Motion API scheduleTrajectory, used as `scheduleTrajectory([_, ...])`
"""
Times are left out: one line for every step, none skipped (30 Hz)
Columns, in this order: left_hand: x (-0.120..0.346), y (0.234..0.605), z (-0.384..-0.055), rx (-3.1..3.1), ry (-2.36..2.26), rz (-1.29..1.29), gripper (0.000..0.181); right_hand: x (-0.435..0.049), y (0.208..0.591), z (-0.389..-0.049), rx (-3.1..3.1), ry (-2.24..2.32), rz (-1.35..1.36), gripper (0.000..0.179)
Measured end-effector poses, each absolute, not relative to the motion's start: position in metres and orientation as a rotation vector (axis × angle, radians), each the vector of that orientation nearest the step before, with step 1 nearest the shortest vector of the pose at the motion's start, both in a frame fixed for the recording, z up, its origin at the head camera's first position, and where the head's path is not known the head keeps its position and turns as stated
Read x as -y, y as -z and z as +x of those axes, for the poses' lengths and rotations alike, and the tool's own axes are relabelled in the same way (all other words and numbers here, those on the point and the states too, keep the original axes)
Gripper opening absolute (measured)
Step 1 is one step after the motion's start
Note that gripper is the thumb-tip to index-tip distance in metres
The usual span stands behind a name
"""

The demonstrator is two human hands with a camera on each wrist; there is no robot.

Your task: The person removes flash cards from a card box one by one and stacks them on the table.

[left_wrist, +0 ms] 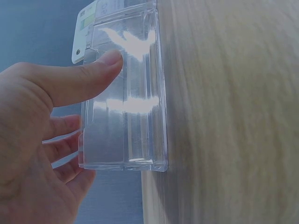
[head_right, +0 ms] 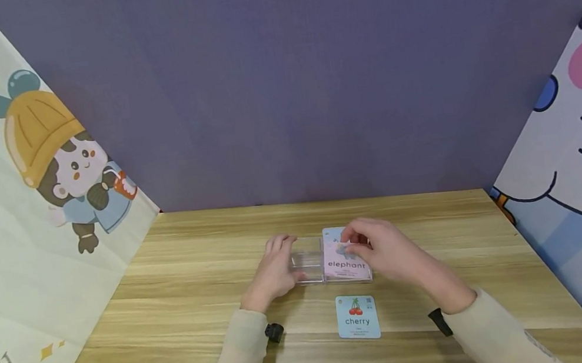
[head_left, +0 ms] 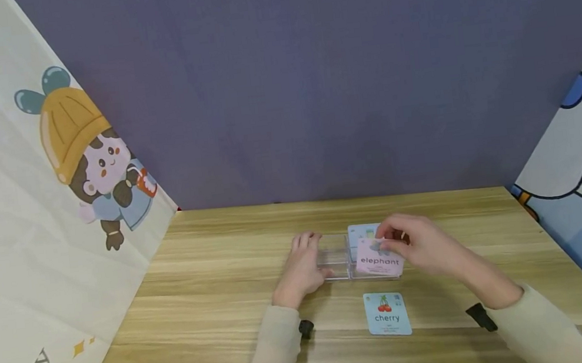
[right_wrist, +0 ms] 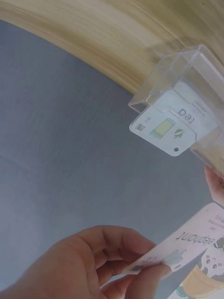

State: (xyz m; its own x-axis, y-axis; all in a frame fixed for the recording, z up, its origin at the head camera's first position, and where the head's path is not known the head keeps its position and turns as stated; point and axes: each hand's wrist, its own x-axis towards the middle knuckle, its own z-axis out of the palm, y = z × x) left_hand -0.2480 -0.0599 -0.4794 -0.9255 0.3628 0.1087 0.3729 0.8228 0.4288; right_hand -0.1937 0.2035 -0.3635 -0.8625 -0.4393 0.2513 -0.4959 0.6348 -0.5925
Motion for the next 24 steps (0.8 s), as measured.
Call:
scheduleTrajectory([0.06,0.479,-0.248,2.977,0.708,-0.602,0.087,-0.204,0.364,-0.192,2.771,-1.039,0.783,0.015])
scheduleTrajectory([0.06,0.479,-0.248,2.978,0.707,-0.602,0.087,-0.205,0.364,-0.191,2.779,-1.043,0.773,0.015])
scheduleTrajectory([0.06,0.479,-0.248,2.978,0.709,-0.602,0.087,-0.205,0.365,-0.19,2.786,-1.045,0.767,0.014])
scheduleTrajectory([0.06,0.479,-0.248,2.98,0.71,-0.601,0.087,-0.206,0.366,-0.189,2.79,-1.052,0.76,0.014])
scheduleTrajectory([0.06,0.479,-0.247,2.981,0.713,-0.601,0.087,-0.207,0.367,-0.189,2.793,-1.06,0.757,0.014])
scheduleTrajectory([0.06,0.479,-0.247,2.982,0.714,-0.602,0.087,-0.208,0.368,-0.188,2.795,-1.072,0.757,0.014])
scheduleTrajectory([0.06,0.479,-0.247,2.982,0.716,-0.602,0.087,-0.208,0.369,-0.188,2.793,-1.083,0.759,0.014])
scheduleTrajectory([0.06,0.479,-0.247,2.982,0.716,-0.601,0.087,-0.209,0.371,-0.188,2.791,-1.095,0.757,0.014])
scheduleTrajectory([0.06,0.479,-0.247,2.979,0.719,-0.6,0.087,-0.209,0.372,-0.188,2.785,-1.107,0.763,0.014])
scheduleTrajectory([0.06,0.479,-0.247,2.978,0.719,-0.6,0.087,-0.209,0.373,-0.187,2.781,-1.12,0.764,0.014])
scheduleTrajectory([0.06,0.479,-0.247,2.975,0.721,-0.6,0.087,-0.21,0.375,-0.187,2.777,-1.132,0.766,0.015])
scheduleTrajectory([0.06,0.479,-0.247,2.974,0.721,-0.6,0.087,-0.21,0.376,-0.187,2.774,-1.14,0.765,0.016])
scheduleTrajectory([0.06,0.479,-0.247,2.975,0.72,-0.599,0.087,-0.21,0.377,-0.187,2.776,-1.147,0.76,0.016])
scheduleTrajectory([0.06,0.479,-0.247,2.974,0.719,-0.599,0.087,-0.21,0.378,-0.186,2.781,-1.157,0.754,0.016])
scheduleTrajectory([0.06,0.479,-0.247,2.974,0.722,-0.6,0.087,-0.211,0.378,-0.186,2.784,-1.165,0.752,0.016])
scheduleTrajectory([0.06,0.479,-0.247,2.977,0.72,-0.6,0.088,-0.211,0.379,-0.185,2.791,-1.171,0.742,0.016])
scheduleTrajectory([0.06,0.479,-0.247,2.978,0.718,-0.6,0.088,-0.212,0.379,-0.184,2.796,-1.177,0.738,0.016])
scheduleTrajectory([0.06,0.479,-0.247,2.98,0.717,-0.6,0.088,-0.212,0.38,-0.183,2.802,-1.179,0.733,0.016])
scheduleTrajectory([0.06,0.479,-0.248,2.98,0.715,-0.603,0.087,-0.212,0.38,-0.183,2.804,-1.183,0.73,0.015])
scheduleTrajectory([0.06,0.479,-0.248,2.979,0.71,-0.606,0.087,-0.213,0.38,-0.182,2.805,-1.188,0.727,0.015])
scheduleTrajectory([0.06,0.479,-0.248,2.979,0.707,-0.608,0.087,-0.213,0.381,-0.182,2.804,-1.188,0.726,0.015])
scheduleTrajectory([0.06,0.48,-0.248,2.98,0.699,-0.61,0.086,-0.214,0.381,-0.181,2.799,-1.189,0.732,0.015])
scheduleTrajectory([0.059,0.48,-0.248,2.979,0.697,-0.613,0.086,-0.214,0.382,-0.181,2.794,-1.19,0.732,0.015])
scheduleTrajectory([0.059,0.48,-0.249,2.981,0.695,-0.614,0.086,-0.214,0.382,-0.181,2.79,-1.192,0.733,0.015])
